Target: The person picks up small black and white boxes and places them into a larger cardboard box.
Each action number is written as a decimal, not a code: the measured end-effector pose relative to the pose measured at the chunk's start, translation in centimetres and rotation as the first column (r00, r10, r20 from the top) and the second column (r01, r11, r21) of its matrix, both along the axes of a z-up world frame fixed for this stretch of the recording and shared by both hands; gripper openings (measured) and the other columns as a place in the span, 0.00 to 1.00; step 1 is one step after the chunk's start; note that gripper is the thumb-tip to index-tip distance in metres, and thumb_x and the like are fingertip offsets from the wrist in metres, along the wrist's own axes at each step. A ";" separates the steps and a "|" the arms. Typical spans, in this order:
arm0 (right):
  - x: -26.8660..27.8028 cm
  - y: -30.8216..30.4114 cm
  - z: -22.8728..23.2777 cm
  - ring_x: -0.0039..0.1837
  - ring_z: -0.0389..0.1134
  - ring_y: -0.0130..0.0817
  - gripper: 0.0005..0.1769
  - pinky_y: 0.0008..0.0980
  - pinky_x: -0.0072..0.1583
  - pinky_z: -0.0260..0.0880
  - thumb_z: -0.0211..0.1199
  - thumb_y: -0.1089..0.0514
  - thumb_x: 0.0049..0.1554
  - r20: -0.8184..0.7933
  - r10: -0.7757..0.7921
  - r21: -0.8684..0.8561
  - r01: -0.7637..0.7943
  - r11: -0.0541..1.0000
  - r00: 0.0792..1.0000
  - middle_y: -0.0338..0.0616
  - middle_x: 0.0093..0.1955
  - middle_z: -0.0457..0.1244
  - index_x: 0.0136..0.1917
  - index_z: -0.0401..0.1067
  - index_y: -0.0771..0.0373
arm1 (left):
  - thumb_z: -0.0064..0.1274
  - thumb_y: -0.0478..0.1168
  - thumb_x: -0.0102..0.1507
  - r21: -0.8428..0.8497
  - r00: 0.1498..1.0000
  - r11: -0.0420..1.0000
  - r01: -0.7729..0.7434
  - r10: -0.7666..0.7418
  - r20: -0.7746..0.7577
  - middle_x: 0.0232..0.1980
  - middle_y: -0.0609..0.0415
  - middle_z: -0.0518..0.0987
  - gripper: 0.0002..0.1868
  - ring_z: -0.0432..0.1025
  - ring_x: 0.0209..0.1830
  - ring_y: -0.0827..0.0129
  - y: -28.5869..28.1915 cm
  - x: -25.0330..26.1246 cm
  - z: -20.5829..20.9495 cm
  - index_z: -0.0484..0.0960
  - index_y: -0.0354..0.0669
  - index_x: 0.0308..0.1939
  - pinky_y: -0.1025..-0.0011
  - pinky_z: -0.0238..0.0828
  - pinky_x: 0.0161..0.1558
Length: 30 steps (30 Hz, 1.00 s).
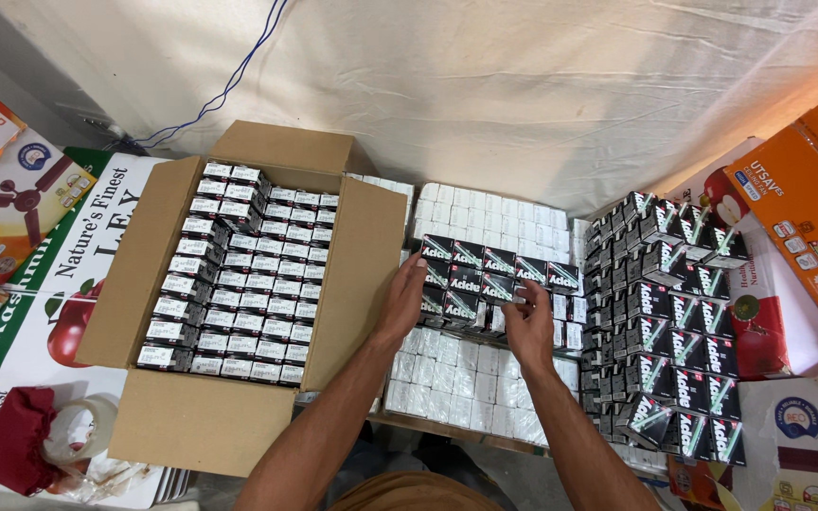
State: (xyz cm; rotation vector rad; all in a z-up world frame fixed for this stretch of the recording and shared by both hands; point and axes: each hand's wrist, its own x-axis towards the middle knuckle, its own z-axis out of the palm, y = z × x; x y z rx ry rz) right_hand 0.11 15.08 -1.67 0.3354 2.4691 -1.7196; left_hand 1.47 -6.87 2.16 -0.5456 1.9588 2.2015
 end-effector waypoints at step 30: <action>-5.9 -35.0 -0.4 0.63 0.71 0.47 0.27 0.45 0.62 0.75 0.64 0.57 0.54 -0.262 0.661 0.212 -0.626 0.751 0.704 0.48 0.63 0.67 0.68 0.72 0.56 | 0.46 0.44 0.70 0.313 0.793 0.746 -0.588 0.607 0.044 0.74 0.38 0.66 0.30 0.55 0.78 0.46 -22.2 6.1 0.6 0.63 0.38 0.75 0.46 0.51 0.73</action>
